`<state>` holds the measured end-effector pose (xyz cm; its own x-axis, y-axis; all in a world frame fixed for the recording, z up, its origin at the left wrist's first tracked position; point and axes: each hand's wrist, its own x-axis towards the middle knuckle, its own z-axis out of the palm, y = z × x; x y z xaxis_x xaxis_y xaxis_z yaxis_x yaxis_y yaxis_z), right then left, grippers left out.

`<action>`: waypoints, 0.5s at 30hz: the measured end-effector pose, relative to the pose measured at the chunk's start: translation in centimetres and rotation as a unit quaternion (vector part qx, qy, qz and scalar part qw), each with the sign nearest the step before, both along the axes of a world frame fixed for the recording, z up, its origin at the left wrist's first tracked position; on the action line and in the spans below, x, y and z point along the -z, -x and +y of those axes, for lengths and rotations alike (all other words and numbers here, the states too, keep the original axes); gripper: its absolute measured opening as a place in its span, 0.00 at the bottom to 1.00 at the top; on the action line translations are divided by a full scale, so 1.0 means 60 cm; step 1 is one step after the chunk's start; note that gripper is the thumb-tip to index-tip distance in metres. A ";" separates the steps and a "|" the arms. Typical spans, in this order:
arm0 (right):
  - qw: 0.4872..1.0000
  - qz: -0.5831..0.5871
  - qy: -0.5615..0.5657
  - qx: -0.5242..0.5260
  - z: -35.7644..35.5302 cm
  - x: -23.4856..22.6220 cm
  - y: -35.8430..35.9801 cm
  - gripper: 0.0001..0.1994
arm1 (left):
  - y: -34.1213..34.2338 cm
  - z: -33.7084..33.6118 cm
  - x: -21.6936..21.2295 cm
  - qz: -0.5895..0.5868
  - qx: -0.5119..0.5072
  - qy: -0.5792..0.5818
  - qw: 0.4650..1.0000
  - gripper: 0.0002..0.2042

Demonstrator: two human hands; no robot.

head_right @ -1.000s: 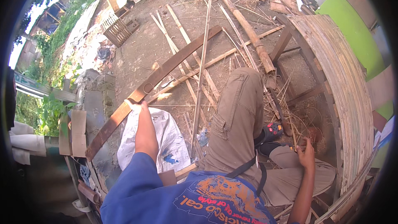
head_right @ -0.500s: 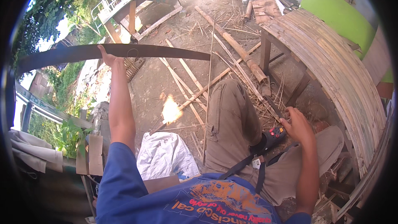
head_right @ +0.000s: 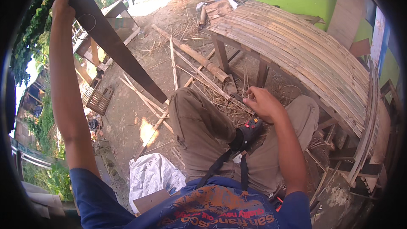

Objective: The person sits on the ground and uses a machete to split a thin wooden plank, then uses a hammer to drive a nail into a wooden beam. The person handles wooden planks and a wooden beam while working in a cluttered outdoor area.

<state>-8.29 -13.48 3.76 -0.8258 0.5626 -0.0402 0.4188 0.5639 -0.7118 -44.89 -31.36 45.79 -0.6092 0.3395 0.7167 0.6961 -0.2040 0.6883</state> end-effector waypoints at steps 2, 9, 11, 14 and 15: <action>0.996 0.059 -0.039 0.050 0.021 0.000 0.003 0.18 | -0.076 0.062 0.023 0.001 0.038 0.007 0.999 0.28; 0.978 0.166 0.014 0.123 0.016 -0.015 -0.013 0.30 | -0.187 0.224 0.075 0.114 0.282 -0.004 0.953 0.35; 0.957 0.225 -0.064 0.172 0.005 -0.001 -0.005 0.37 | -0.200 0.275 0.090 0.099 0.382 -0.018 0.919 0.38; 0.931 0.295 -0.116 0.178 -0.033 -0.009 0.033 0.44 | -0.254 0.382 0.157 0.057 0.469 -0.042 0.880 0.42; 0.903 0.320 -0.148 0.245 -0.042 -0.015 0.045 0.42 | -0.269 0.404 0.172 0.045 0.489 -0.048 0.870 0.43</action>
<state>-10.96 -16.01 4.67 -0.2751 0.7754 0.5684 0.2264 0.6268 -0.7455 -28.74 -7.12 35.46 -0.0033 0.6004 0.7997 0.2077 -0.7818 0.5879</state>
